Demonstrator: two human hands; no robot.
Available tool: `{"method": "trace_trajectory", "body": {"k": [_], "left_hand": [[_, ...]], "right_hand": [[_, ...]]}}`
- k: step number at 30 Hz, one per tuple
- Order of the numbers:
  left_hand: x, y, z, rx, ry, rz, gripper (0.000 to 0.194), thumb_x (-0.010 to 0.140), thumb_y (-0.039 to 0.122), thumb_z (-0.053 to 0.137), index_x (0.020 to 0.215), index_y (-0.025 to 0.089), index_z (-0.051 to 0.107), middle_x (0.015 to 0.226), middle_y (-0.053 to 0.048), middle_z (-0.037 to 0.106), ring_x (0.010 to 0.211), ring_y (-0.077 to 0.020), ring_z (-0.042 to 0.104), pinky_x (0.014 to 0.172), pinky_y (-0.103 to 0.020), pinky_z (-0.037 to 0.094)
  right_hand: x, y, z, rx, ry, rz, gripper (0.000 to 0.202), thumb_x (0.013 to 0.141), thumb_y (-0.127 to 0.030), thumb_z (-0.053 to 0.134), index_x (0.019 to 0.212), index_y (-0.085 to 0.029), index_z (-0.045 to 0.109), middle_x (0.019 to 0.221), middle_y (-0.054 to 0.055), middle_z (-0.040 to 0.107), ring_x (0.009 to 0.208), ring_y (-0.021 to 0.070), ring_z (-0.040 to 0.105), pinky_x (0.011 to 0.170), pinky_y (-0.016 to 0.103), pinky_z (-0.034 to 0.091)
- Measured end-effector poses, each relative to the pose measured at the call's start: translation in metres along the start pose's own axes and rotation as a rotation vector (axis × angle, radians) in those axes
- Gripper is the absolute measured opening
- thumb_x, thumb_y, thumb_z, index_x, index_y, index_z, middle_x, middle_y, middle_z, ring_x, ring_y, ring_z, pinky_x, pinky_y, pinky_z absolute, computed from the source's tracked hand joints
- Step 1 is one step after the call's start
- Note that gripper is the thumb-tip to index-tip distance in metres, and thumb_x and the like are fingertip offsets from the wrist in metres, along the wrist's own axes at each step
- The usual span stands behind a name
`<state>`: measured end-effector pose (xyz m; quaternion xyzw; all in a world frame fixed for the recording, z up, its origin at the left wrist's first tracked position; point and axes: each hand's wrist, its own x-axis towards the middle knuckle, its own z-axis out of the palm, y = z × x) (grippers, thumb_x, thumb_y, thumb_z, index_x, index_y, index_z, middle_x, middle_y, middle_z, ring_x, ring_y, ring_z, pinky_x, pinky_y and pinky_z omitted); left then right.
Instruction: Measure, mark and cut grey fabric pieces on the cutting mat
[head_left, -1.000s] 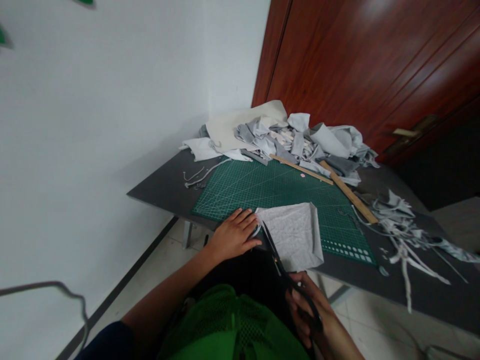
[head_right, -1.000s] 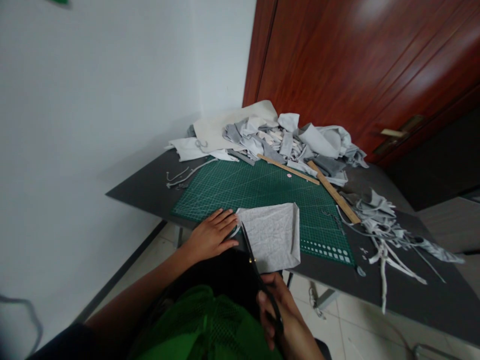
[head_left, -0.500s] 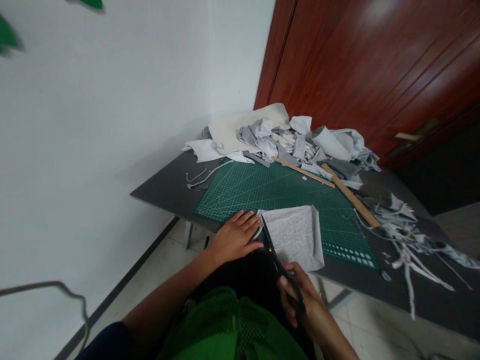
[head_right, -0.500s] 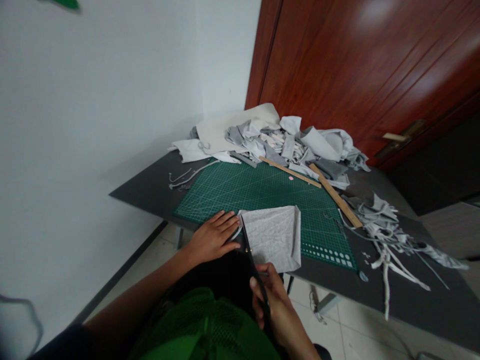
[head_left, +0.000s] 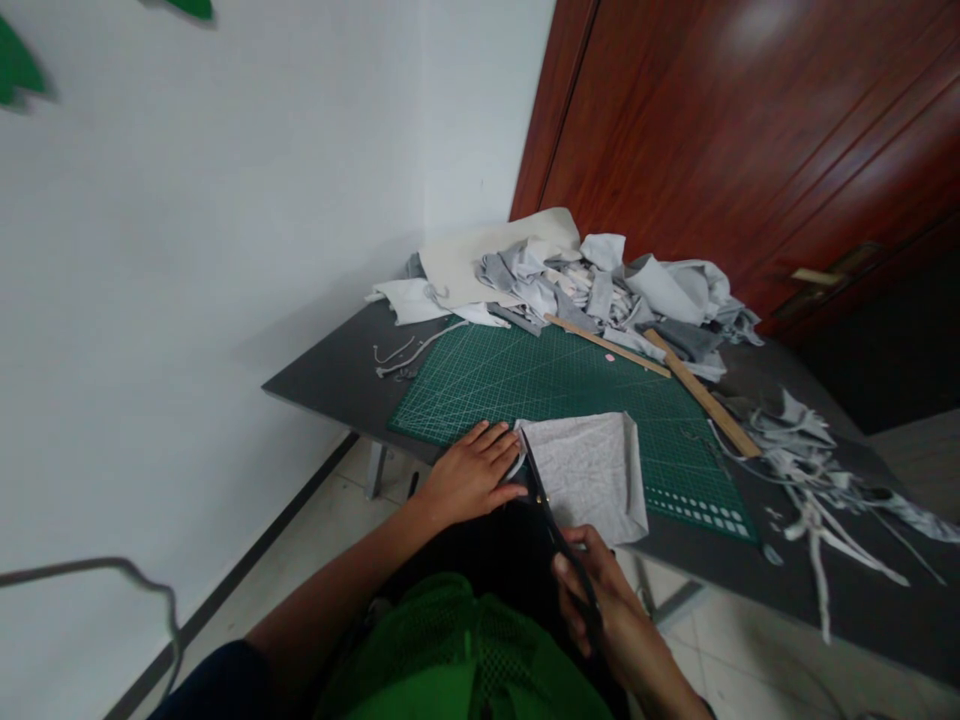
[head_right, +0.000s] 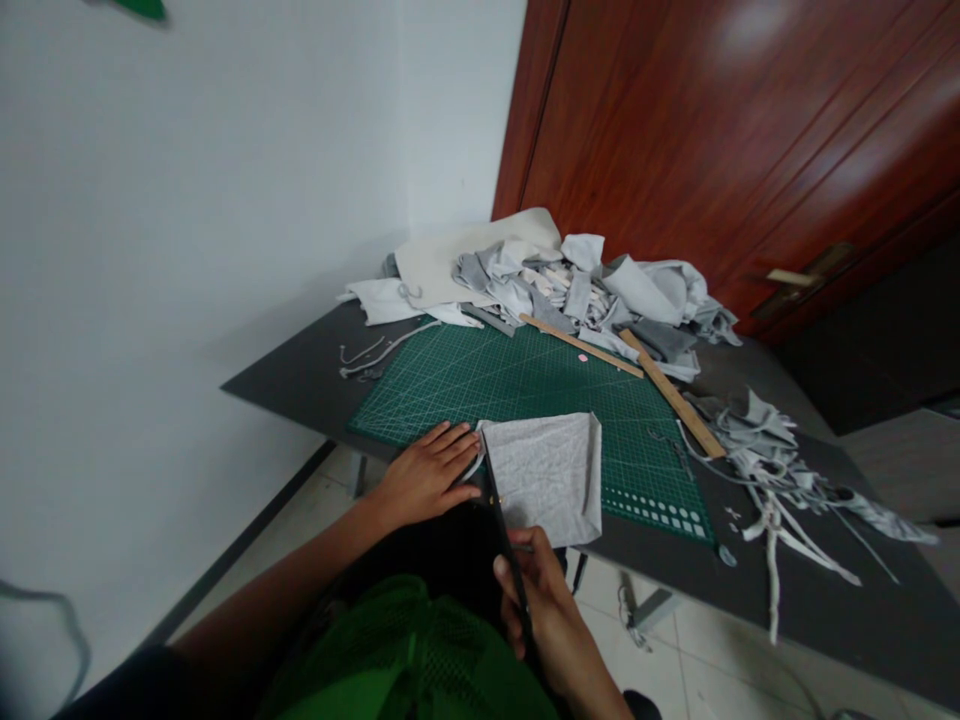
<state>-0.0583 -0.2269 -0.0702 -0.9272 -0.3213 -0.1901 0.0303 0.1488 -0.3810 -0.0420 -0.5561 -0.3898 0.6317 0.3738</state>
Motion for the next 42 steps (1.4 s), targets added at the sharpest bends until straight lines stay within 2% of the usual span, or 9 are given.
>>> {"method": "trace_trajectory", "body": {"k": [16,25,35,42], "left_hand": [[-0.001,-0.001,0.003,0.022,0.005,0.01,0.067,0.102,0.063,0.044,0.143,0.013,0.057,0.151,-0.014,0.056,0.147,-0.0297,0.044,0.125,-0.047,0.024],[0.0,0.0,0.0,0.019,-0.012,-0.001,0.067,0.102,0.064,0.041,0.142,0.014,0.057,0.152,-0.013,0.056,0.147,-0.0296,0.044,0.125,-0.047,0.025],[-0.001,-0.001,0.001,0.02,-0.002,0.006,0.065,0.102,0.063,0.045,0.142,0.013,0.058,0.151,-0.014,0.056,0.147,-0.0298,0.044,0.125,-0.048,0.026],[-0.001,-0.001,0.002,0.03,0.004,0.006,0.066,0.101,0.063,0.044,0.143,0.014,0.057,0.151,-0.014,0.056,0.146,-0.0292,0.044,0.124,-0.047,0.026]], "right_hand": [[-0.001,0.003,-0.002,-0.003,0.024,0.009,0.056,0.087,-0.068,0.067,0.117,-0.027,0.044,0.064,-0.012,0.047,0.041,0.0035,0.03,0.034,0.014,0.027],[-0.001,0.011,-0.004,0.078,0.025,0.024,0.051,0.087,-0.064,0.07,0.114,-0.027,0.045,0.061,-0.012,0.042,0.041,0.0046,0.031,0.034,0.014,0.028],[-0.004,0.009,-0.003,0.045,0.003,0.033,0.051,0.091,-0.066,0.064,0.116,-0.028,0.042,0.053,-0.014,0.041,0.039,0.005,0.025,0.034,0.014,0.025],[-0.002,0.01,-0.002,0.052,0.008,0.047,0.051,0.09,-0.066,0.065,0.116,-0.028,0.043,0.054,-0.013,0.043,0.039,0.0053,0.027,0.034,0.014,0.026]]}}
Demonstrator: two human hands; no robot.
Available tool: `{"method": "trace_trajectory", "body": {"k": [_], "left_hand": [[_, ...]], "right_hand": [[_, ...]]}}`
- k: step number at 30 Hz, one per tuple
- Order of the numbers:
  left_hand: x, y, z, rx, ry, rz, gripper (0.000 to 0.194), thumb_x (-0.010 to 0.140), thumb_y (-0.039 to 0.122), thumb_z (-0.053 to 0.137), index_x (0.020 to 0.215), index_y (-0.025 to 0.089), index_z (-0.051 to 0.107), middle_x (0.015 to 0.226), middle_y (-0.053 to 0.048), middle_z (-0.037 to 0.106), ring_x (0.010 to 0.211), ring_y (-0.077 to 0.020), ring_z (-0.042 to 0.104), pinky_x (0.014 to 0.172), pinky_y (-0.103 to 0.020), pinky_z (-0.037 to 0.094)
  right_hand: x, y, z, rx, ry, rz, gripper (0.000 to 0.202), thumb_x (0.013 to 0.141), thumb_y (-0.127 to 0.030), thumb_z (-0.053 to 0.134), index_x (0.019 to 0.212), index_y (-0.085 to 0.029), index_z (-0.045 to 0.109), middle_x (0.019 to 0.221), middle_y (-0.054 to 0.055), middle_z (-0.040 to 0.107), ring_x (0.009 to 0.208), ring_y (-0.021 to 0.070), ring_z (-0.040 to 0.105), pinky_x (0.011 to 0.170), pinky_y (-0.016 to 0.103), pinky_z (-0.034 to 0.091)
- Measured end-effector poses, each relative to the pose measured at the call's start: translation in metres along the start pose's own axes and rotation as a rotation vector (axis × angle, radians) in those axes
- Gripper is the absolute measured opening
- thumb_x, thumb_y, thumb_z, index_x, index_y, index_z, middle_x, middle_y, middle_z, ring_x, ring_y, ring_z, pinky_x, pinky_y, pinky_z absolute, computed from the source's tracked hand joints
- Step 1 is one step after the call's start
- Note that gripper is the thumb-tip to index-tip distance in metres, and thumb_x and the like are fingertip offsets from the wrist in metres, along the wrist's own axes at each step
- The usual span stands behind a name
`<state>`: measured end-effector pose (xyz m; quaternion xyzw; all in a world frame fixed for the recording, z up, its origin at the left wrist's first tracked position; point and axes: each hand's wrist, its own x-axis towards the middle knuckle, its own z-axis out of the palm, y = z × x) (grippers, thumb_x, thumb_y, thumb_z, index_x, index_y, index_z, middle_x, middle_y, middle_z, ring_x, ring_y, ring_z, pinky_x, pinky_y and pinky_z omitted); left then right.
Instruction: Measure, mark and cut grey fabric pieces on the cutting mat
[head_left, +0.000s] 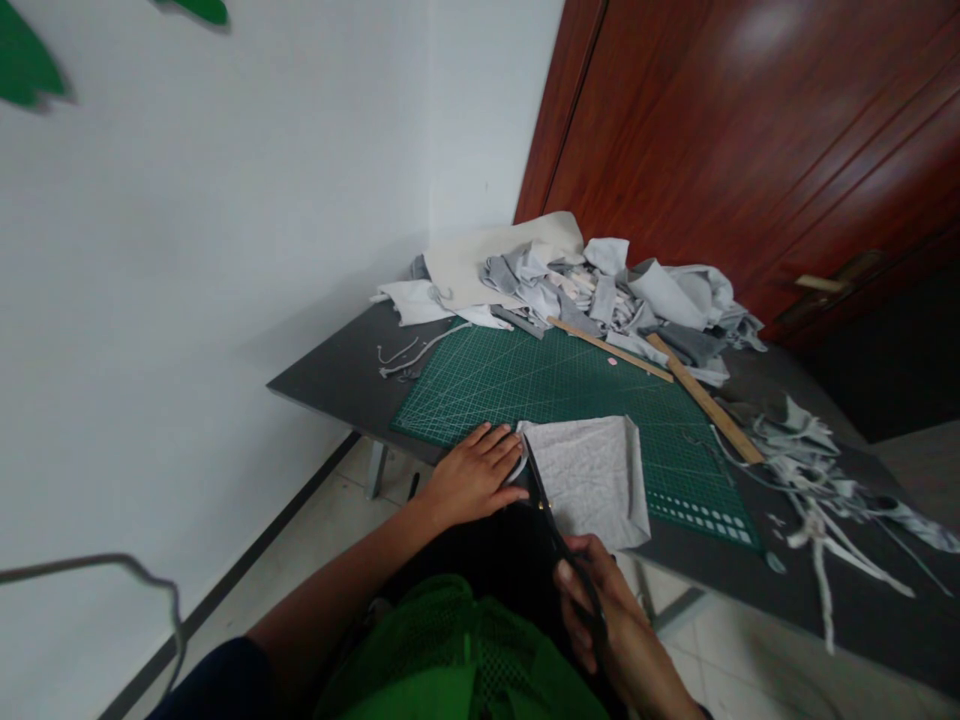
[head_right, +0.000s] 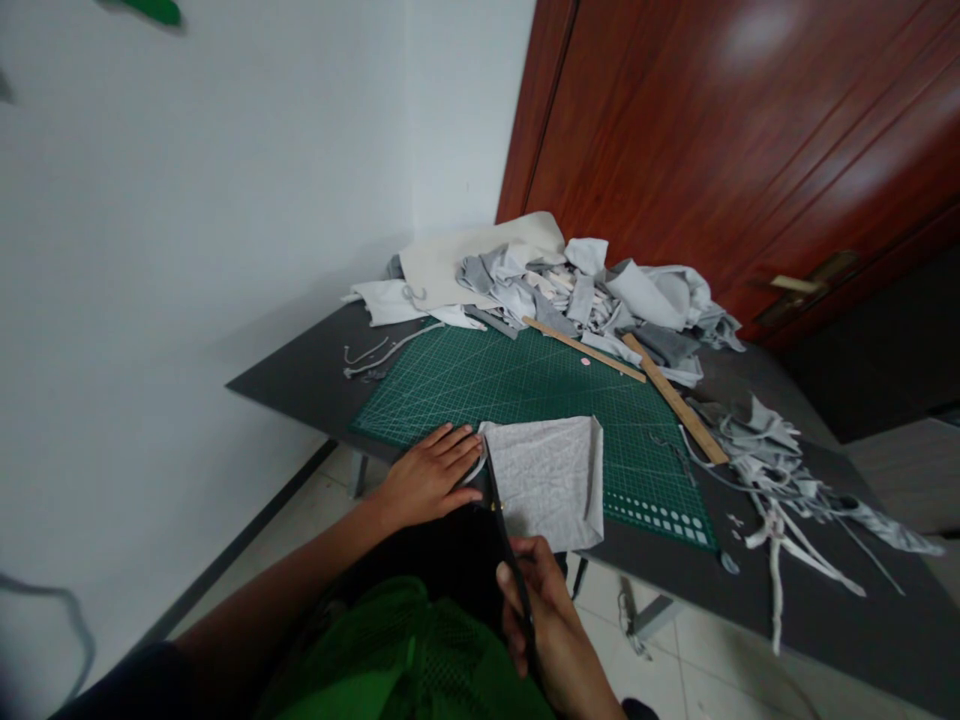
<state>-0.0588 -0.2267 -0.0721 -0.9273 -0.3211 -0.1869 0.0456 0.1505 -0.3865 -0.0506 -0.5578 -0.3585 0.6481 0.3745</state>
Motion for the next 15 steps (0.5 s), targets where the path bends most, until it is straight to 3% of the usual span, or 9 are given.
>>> {"method": "trace_trajectory", "body": {"k": [5,15], "left_hand": [[-0.0006,-0.0008,0.002,0.012,0.009,0.009,0.068,0.102,0.064,0.043,0.145,0.014,0.055,0.151,-0.014,0.057,0.146,-0.0293,0.045,0.124,-0.047,0.026],[-0.0011,-0.0013,0.0029,0.019,0.022,0.023,0.069,0.101,0.064,0.044,0.141,0.01,0.058,0.149,-0.014,0.058,0.144,-0.031,0.047,0.123,-0.048,0.027]], "right_hand": [[-0.0019,-0.0023,0.0011,0.003,-0.019,-0.009,0.051,0.09,-0.067,0.064,0.117,-0.028,0.043,0.051,-0.014,0.04,0.038,0.0049,0.024,0.034,0.014,0.023],[-0.0023,-0.0013,0.0008,-0.02,-0.008,-0.048,0.047,0.093,-0.062,0.063,0.119,-0.027,0.045,0.063,-0.011,0.049,0.041,0.0038,0.029,0.035,0.014,0.027]]}}
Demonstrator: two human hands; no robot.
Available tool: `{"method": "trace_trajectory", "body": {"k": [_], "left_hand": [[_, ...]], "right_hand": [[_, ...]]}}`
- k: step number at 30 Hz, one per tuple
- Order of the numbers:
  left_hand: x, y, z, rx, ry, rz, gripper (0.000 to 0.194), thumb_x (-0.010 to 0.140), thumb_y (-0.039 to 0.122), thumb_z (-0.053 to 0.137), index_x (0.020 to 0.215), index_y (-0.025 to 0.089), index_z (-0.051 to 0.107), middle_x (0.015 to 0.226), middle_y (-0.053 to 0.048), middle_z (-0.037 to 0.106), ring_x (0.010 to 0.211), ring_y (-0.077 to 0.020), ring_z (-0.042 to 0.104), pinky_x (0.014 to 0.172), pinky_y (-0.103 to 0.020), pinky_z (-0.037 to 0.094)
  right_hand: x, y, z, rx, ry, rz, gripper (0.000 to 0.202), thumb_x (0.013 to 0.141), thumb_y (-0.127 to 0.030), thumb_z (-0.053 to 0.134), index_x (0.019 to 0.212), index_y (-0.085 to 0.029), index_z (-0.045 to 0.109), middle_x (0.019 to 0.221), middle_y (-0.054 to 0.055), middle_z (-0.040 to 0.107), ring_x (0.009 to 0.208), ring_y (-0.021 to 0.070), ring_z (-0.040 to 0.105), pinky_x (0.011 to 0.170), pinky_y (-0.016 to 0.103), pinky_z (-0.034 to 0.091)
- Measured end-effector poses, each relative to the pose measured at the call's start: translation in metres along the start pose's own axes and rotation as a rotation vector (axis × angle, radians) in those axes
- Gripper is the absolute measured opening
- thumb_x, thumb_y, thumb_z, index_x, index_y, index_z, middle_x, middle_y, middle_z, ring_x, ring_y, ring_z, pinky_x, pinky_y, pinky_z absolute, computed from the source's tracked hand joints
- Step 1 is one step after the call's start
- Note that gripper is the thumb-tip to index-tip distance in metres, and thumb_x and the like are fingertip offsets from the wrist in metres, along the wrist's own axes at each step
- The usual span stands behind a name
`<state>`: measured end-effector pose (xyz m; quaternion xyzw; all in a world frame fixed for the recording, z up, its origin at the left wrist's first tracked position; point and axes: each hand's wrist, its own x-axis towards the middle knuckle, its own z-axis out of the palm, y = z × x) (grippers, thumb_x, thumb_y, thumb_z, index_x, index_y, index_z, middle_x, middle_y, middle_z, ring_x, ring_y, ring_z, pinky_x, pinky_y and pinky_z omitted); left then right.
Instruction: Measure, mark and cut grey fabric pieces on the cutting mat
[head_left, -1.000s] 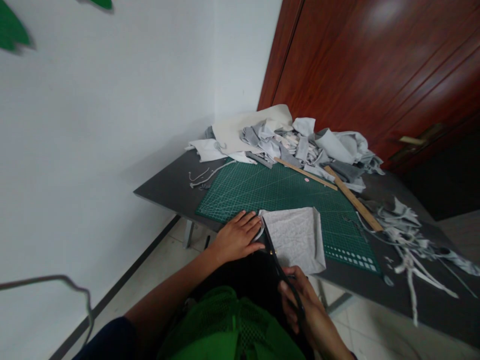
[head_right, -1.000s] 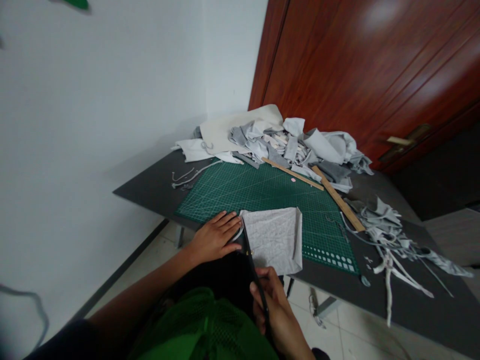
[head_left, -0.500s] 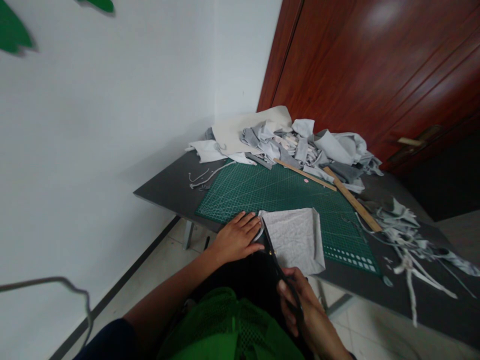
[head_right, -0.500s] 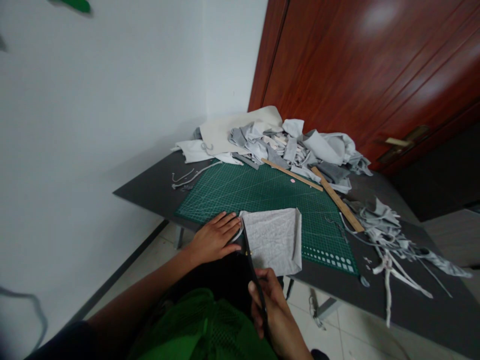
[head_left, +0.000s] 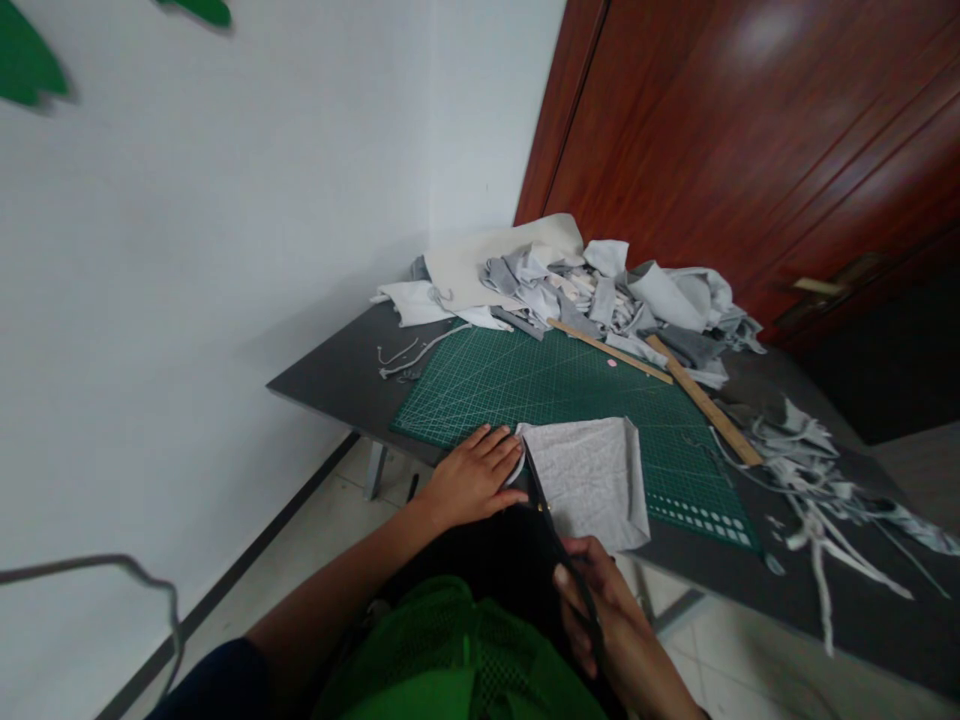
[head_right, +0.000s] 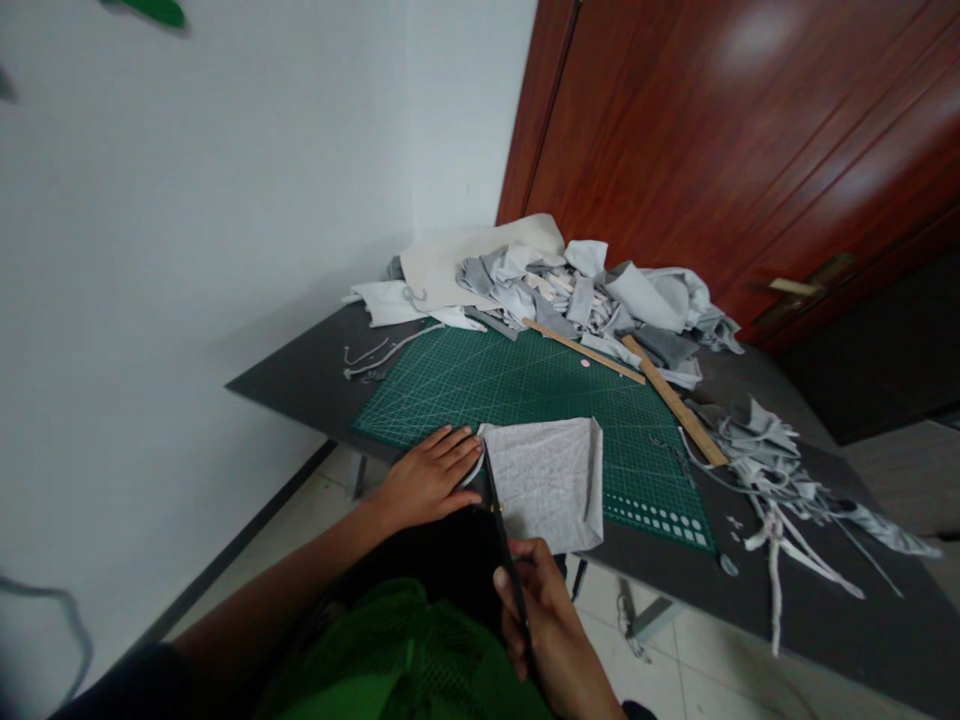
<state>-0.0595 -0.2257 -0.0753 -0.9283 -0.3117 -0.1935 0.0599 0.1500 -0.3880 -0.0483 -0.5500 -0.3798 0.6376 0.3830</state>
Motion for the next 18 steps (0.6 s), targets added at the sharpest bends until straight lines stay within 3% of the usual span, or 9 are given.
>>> {"method": "trace_trajectory", "body": {"k": [4,11,18], "left_hand": [[0.0002,0.0003,-0.0008,-0.001,-0.006,-0.003,0.066,0.1,0.064,0.047,0.141,0.012,0.058,0.148,-0.014,0.059,0.145,-0.0304,0.046,0.124,-0.047,0.027],[0.0005,0.0006,-0.0032,-0.022,-0.028,-0.013,0.064,0.101,0.062,0.047,0.141,0.014,0.059,0.15,-0.013,0.057,0.146,-0.0305,0.045,0.124,-0.047,0.026],[0.0,-0.0001,-0.0024,-0.043,-0.022,-0.018,0.063,0.101,0.063,0.046,0.14,0.015,0.059,0.15,-0.013,0.058,0.146,-0.0302,0.045,0.125,-0.048,0.026]], "right_hand": [[-0.0013,-0.0018,0.0013,0.004,0.021,-0.018,0.049,0.091,-0.062,0.066,0.119,-0.027,0.047,0.068,-0.01,0.05,0.042,0.0038,0.033,0.035,0.014,0.03],[0.0025,-0.0061,0.0033,0.053,0.04,0.03,0.058,0.081,-0.067,0.074,0.112,-0.026,0.048,0.055,-0.013,0.043,0.036,0.0036,0.028,0.03,0.014,0.03],[0.008,-0.0089,0.0029,0.126,0.061,0.025,0.057,0.08,-0.066,0.075,0.11,-0.027,0.048,0.056,-0.013,0.046,0.036,0.004,0.03,0.03,0.013,0.028]]}}
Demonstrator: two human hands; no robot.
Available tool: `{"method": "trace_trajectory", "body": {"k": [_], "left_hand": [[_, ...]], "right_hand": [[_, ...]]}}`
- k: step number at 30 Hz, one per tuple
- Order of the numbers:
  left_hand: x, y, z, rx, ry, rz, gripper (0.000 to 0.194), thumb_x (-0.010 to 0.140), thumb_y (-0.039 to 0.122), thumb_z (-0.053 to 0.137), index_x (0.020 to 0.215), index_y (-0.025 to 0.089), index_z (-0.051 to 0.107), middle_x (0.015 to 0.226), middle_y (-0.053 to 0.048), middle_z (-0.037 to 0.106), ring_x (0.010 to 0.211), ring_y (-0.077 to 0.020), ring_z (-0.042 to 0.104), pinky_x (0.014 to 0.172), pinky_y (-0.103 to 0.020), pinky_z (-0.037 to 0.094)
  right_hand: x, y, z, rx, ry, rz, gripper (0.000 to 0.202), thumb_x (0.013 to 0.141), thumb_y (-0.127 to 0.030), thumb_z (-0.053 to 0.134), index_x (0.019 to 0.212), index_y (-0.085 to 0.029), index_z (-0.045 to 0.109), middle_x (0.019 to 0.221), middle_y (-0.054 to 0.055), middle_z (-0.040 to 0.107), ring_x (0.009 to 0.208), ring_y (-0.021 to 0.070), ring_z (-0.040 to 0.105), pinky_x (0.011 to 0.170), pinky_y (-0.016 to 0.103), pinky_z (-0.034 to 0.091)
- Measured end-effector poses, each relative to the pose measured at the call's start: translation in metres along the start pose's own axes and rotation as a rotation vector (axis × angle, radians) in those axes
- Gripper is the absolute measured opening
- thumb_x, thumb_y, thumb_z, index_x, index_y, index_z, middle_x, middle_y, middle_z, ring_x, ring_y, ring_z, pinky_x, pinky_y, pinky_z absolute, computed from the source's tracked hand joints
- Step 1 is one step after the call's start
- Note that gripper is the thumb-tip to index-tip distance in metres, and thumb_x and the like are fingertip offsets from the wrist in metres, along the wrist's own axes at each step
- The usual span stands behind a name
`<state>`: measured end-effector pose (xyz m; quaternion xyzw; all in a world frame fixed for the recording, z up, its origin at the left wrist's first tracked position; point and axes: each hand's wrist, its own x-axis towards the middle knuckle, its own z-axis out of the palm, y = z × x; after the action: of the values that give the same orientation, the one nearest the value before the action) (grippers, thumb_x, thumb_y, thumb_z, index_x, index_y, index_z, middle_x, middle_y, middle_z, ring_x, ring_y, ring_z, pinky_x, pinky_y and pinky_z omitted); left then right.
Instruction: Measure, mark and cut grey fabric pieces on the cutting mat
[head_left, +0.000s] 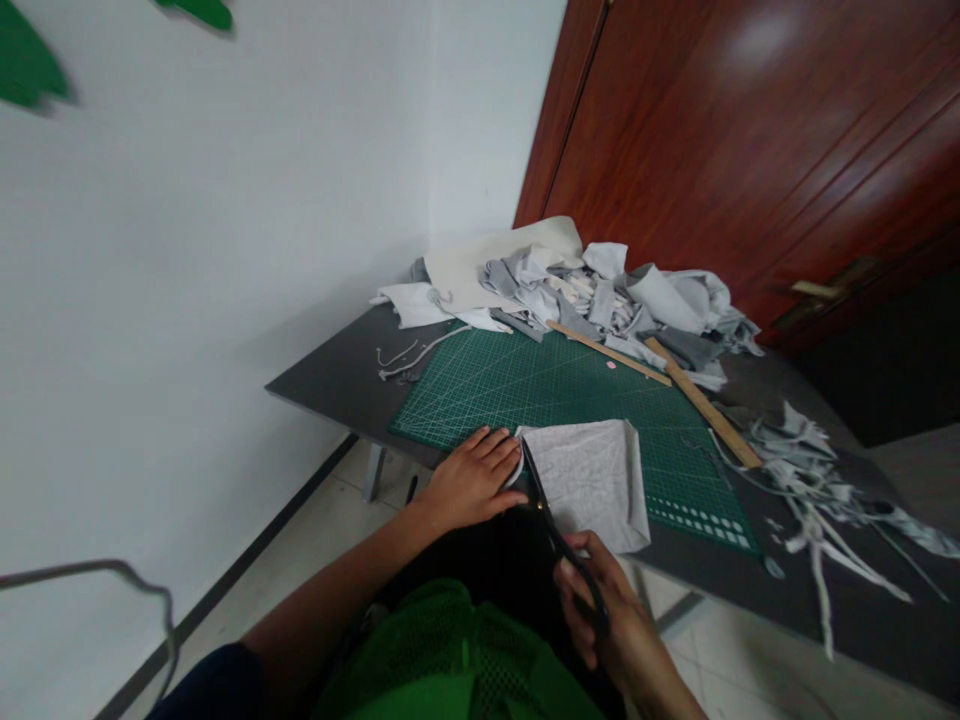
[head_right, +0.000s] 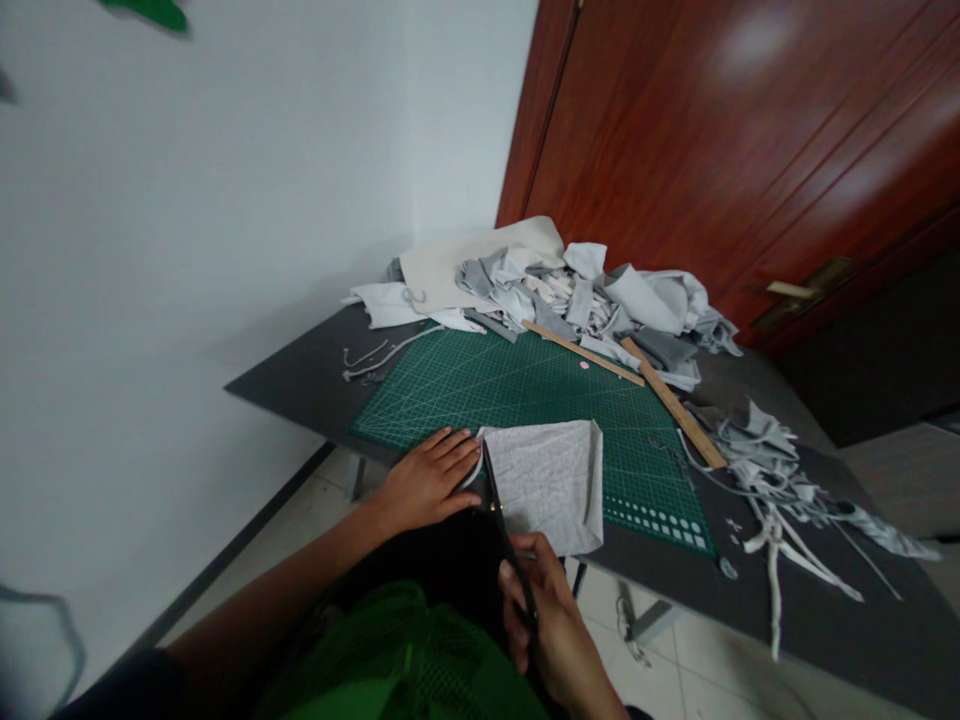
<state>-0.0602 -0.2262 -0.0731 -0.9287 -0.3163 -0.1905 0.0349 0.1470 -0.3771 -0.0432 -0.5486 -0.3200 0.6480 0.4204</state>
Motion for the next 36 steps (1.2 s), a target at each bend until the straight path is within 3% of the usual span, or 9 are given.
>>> {"method": "trace_trajectory", "body": {"k": [13,23,27,36], "left_hand": [[0.002,0.002,-0.004,-0.059,0.02,-0.036,0.062,0.1,0.06,0.05,0.14,0.013,0.058,0.147,-0.014,0.06,0.144,-0.03,0.048,0.123,-0.048,0.029],[0.017,0.001,-0.018,-0.305,0.056,-0.24,0.052,0.1,0.044,0.059,0.145,0.021,0.048,0.134,-0.01,0.067,0.126,-0.025,0.06,0.109,-0.044,0.041],[0.019,0.004,-0.016,-0.227,0.032,-0.293,0.056,0.101,0.042,0.055,0.152,0.021,0.042,0.141,-0.011,0.061,0.132,-0.0283,0.053,0.11,-0.048,0.039],[0.019,0.012,-0.017,-0.135,0.054,-0.295,0.045,0.101,0.043,0.056,0.139,0.019,0.056,0.131,-0.011,0.061,0.124,-0.0293,0.053,0.104,-0.046,0.045]], "right_hand": [[0.007,-0.004,0.0,-0.083,-0.058,-0.018,0.052,0.087,-0.062,0.07,0.116,-0.026,0.046,0.053,-0.014,0.043,0.038,0.0052,0.03,0.033,0.014,0.032],[0.007,-0.008,0.003,-0.09,-0.05,-0.015,0.058,0.081,-0.066,0.074,0.114,-0.026,0.045,0.059,-0.013,0.046,0.037,0.0039,0.03,0.033,0.015,0.031],[0.006,-0.008,0.005,-0.093,-0.048,-0.028,0.06,0.081,-0.068,0.073,0.113,-0.026,0.045,0.059,-0.013,0.044,0.039,0.0043,0.031,0.033,0.014,0.031],[0.007,-0.006,0.005,-0.069,-0.044,-0.016,0.06,0.081,-0.068,0.073,0.114,-0.026,0.046,0.052,-0.014,0.042,0.038,0.0059,0.031,0.033,0.014,0.03]]}}
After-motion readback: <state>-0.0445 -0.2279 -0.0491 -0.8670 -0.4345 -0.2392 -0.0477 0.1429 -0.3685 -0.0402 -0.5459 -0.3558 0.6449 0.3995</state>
